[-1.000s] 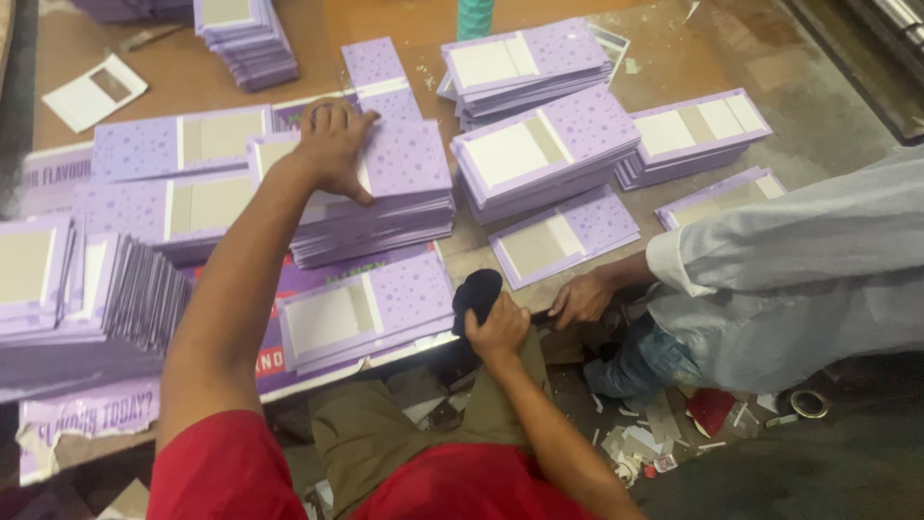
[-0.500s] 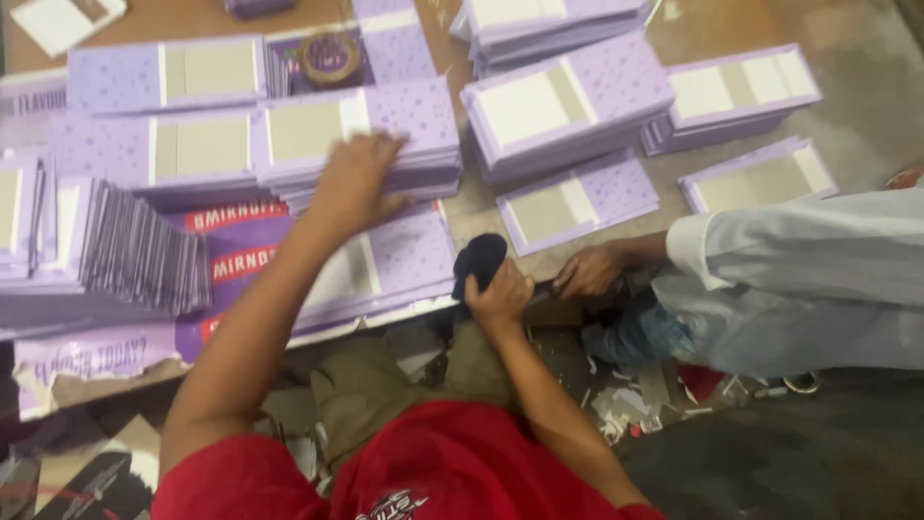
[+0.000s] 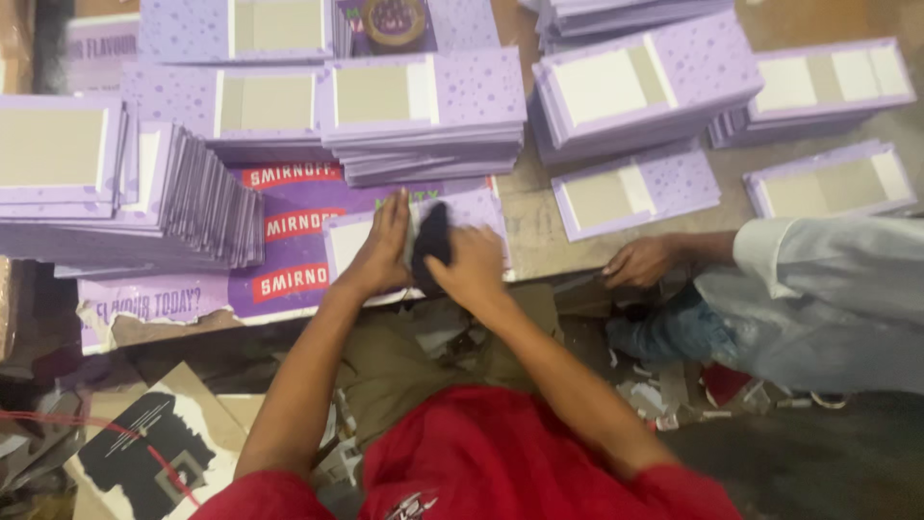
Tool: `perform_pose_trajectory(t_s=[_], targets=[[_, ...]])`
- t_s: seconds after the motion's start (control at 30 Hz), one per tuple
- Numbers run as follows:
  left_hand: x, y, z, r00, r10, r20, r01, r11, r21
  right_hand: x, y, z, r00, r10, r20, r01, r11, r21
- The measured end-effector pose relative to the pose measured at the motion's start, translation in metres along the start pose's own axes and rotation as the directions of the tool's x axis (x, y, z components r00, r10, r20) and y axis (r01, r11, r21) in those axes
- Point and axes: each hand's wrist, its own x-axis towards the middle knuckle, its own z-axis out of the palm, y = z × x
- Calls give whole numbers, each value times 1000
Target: The person sits on the floor at a low table and repeatedly folds purple printed paper sheets in half by hand. They place each folded sheet onto a growing stack and occasionally wipe the surface with a dark cloth. Another person works nearby on similar sheets.
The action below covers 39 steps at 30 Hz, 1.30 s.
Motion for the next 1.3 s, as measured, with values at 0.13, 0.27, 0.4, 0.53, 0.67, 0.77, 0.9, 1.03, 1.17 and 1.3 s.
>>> perform_pose_trajectory(t_s=[0.13, 0.27, 0.4, 0.53, 0.67, 0.77, 0.9, 1.03, 1.17, 1.3], targets=[[-2, -12, -1, 997, 32, -73, -45, 982, -181, 31, -37, 26, 988, 96, 117, -84, 991, -105], [1, -6, 0, 998, 35, -61, -41, 994, -98, 60, -26, 26, 958, 263, 112, -226, 936, -269], [5, 0, -5, 1000, 4, -27, -3, 1000, 7, 73, 26, 10, 846, 533, 23, -488, 790, -371], [13, 7, -9, 997, -78, 21, 77, 996, 46, 34, 87, -5, 813, 551, -189, -581, 788, -205], [20, 18, -14, 994, -93, 58, 79, 974, 212, -2, 120, -5, 843, 492, -216, -515, 854, -67], [29, 28, -14, 982, -168, 92, 136, 949, 284, -23, 113, 0, 825, 437, -357, -392, 899, 194], [40, 30, -8, 967, -224, 122, 181, 939, 292, -57, 62, 11, 807, 476, -350, -416, 878, 237], [53, 23, -8, 936, -301, 182, 234, 919, 317, -67, 27, -1, 917, 347, -197, -302, 926, 225], [68, 25, -13, 906, -366, 212, 281, 895, 346, -53, 17, -10, 937, 336, -101, -323, 938, 126], [74, 31, -26, 890, -413, 193, 358, 895, 266, -50, 15, -6, 945, 313, -99, -308, 949, 64]])
